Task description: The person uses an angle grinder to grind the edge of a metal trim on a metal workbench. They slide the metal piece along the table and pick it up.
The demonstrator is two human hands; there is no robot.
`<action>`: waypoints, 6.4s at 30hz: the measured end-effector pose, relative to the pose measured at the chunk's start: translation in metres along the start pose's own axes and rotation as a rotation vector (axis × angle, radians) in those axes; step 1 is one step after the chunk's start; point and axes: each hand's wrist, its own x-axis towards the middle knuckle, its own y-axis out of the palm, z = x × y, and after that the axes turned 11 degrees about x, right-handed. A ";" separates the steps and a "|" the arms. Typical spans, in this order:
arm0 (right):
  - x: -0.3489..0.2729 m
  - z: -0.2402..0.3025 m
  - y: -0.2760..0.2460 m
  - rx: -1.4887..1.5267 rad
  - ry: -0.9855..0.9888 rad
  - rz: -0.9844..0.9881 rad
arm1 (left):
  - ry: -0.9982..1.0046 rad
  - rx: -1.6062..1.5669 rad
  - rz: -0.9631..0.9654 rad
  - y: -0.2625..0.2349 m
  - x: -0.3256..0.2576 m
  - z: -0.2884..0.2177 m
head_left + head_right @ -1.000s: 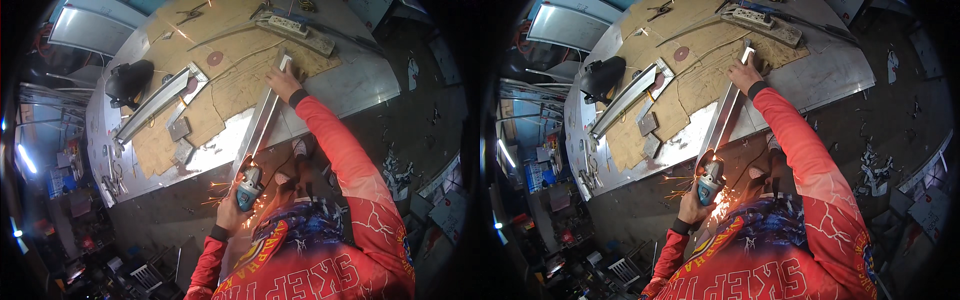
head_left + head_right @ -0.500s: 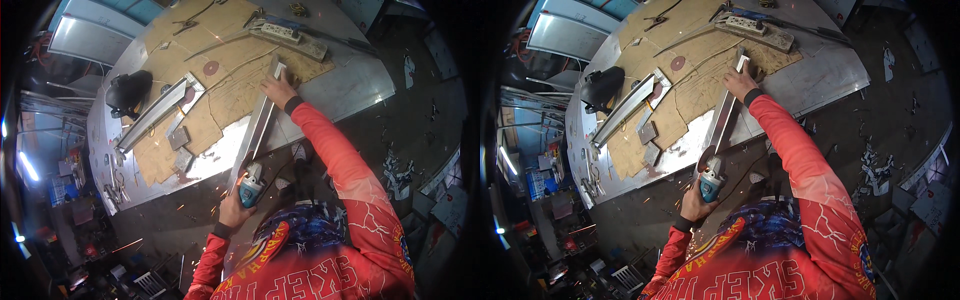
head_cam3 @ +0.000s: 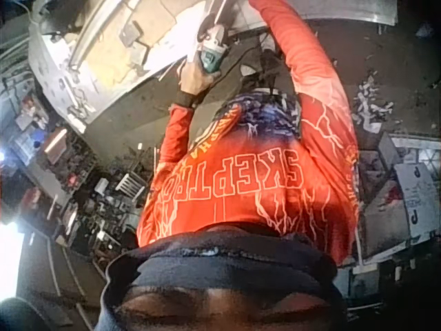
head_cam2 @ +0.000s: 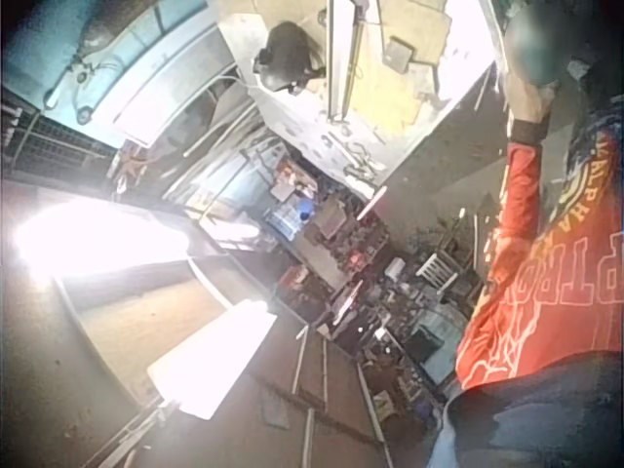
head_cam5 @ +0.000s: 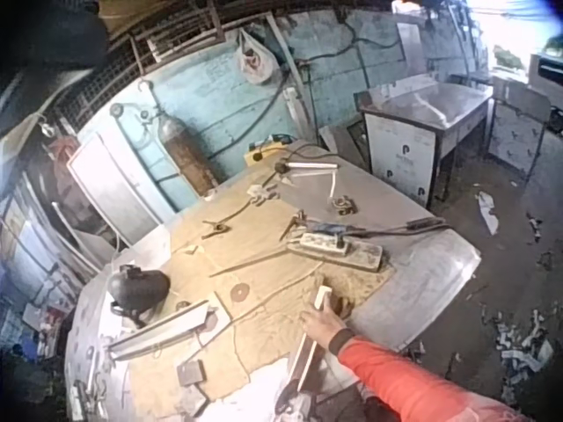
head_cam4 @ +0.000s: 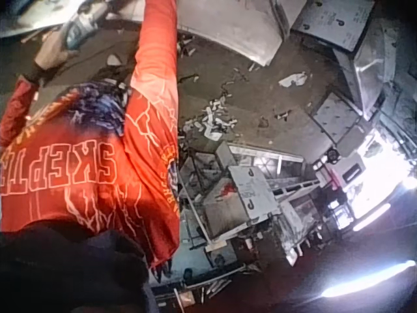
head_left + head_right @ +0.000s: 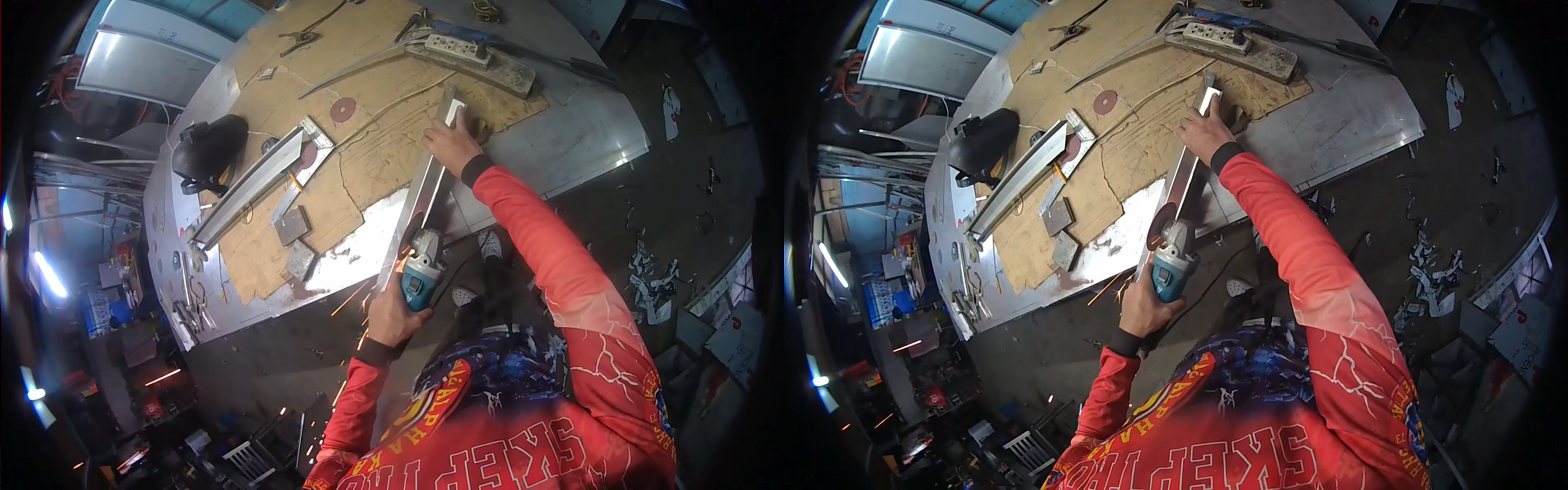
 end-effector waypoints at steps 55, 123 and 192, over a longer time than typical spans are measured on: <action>0.005 -0.001 0.005 -0.024 -0.008 -0.011 | -0.059 0.003 0.071 0.006 -0.020 0.016; 0.012 -0.001 0.006 0.117 0.005 -0.012 | -0.055 -0.024 0.155 0.002 -0.055 0.049; 0.005 -0.005 0.008 0.139 -0.015 -0.015 | 0.000 -0.037 0.009 0.014 -0.025 0.023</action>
